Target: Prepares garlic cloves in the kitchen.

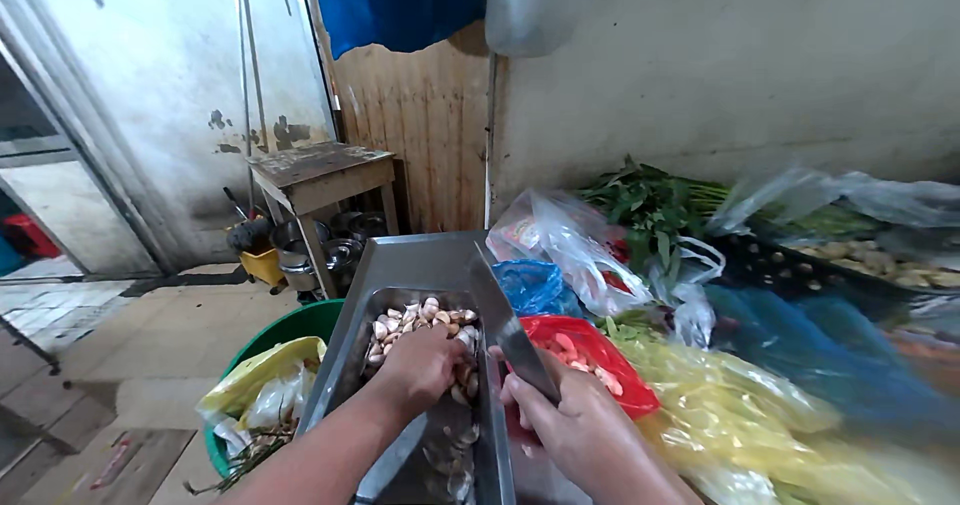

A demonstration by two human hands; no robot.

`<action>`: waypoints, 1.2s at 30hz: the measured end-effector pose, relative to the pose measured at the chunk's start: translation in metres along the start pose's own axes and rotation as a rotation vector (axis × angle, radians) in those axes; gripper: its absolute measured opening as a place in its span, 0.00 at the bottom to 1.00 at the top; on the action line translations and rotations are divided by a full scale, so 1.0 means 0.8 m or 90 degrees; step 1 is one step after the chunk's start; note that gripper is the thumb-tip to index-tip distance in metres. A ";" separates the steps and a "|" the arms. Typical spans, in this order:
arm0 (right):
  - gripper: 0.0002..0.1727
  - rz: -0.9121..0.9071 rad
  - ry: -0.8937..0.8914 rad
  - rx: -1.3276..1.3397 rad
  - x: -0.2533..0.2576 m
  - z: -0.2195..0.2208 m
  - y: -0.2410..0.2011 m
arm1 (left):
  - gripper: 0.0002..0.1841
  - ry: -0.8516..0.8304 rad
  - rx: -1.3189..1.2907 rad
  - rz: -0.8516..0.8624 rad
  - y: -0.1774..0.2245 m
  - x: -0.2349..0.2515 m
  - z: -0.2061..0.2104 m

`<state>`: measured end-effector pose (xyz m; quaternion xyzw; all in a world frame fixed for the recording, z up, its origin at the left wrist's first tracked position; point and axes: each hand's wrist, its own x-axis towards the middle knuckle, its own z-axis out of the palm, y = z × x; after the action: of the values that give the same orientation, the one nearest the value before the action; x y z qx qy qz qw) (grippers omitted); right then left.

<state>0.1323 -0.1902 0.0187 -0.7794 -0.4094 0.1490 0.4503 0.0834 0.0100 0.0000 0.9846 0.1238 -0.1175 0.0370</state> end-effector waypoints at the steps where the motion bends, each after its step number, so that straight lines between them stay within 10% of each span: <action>1: 0.22 -0.001 0.013 0.002 0.001 0.000 0.002 | 0.20 -0.004 -0.008 -0.008 -0.002 0.003 -0.001; 13: 0.28 0.075 -0.157 0.032 -0.002 -0.002 -0.016 | 0.08 0.128 -1.014 -0.026 0.012 -0.100 0.004; 36: 0.29 0.056 -0.190 0.073 -0.015 0.003 -0.025 | 0.15 0.551 -0.516 0.119 0.036 -0.109 0.036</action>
<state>0.1131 -0.1929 0.0324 -0.7386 -0.4284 0.3059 0.4211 0.0023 -0.0413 -0.0056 0.8573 0.0756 0.3544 0.3657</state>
